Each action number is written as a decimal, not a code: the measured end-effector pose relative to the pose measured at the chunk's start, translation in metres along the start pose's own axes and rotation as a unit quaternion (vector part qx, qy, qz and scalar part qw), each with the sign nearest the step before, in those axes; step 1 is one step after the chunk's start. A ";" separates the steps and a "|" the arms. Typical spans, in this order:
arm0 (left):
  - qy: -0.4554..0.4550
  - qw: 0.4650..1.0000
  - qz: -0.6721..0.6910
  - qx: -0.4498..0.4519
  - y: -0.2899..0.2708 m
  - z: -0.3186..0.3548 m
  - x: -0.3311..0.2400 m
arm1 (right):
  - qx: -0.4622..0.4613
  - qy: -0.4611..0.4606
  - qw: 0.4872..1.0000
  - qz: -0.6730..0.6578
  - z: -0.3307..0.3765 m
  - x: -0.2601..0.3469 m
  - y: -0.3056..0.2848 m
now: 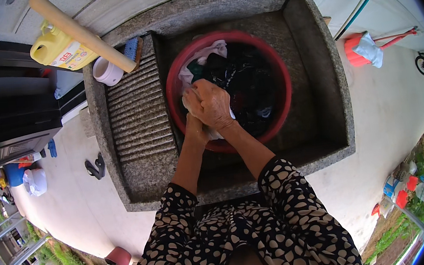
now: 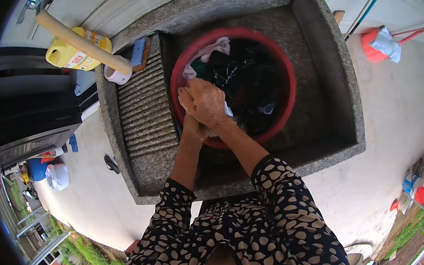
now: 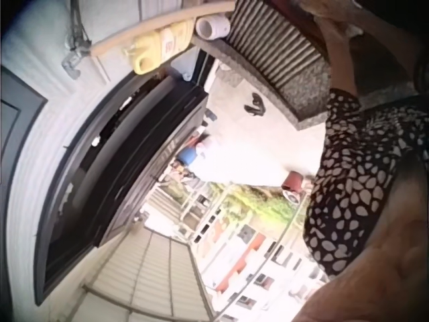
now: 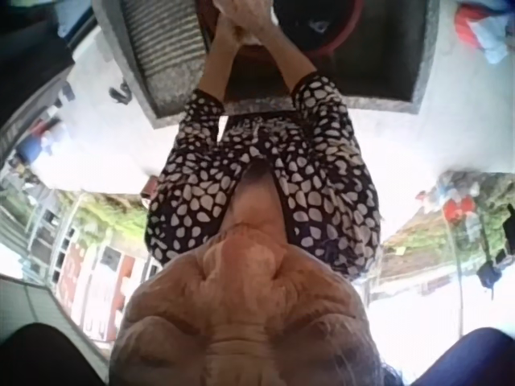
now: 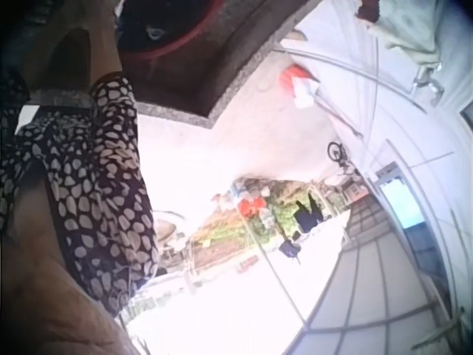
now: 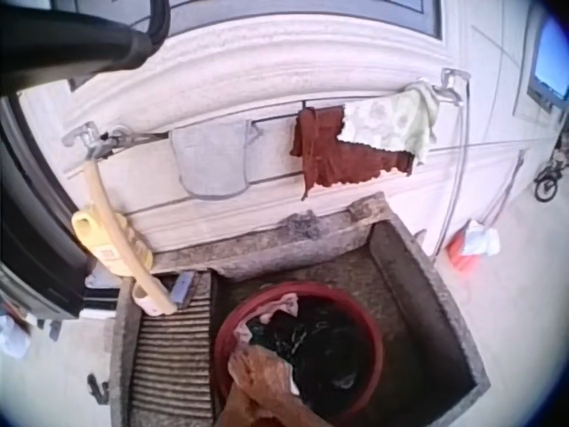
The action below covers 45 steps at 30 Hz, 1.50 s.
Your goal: The person washes clothes by hand in an outdoor setting. They scrub a dark green shirt and a light pink garment on a stone washboard using a brush, then rinse them in a red basin filled with water.
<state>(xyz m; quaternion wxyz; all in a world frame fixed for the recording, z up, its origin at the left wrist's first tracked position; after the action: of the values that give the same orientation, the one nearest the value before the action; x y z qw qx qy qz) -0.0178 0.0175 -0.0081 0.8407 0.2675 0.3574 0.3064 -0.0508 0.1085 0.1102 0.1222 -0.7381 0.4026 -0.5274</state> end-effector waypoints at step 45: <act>0.310 0.825 -0.455 0.128 0.081 0.054 -0.055 | 0.314 0.052 0.946 0.056 -0.017 -0.075 -0.109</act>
<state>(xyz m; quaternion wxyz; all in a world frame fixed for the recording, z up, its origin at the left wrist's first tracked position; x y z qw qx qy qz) -0.0334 0.0205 0.1021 0.6880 0.0708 0.7163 -0.0926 -0.0237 0.2368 0.1318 0.3561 -0.6102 0.2632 -0.6569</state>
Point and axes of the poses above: each hand's wrist, its own z-axis away from the middle knuckle, its own y-axis out of the palm, x = y × z, the point moved 5 cm from there along -z, towards the middle knuckle, and after that the axes turned 10 degrees about z, right-handed, at the moved point
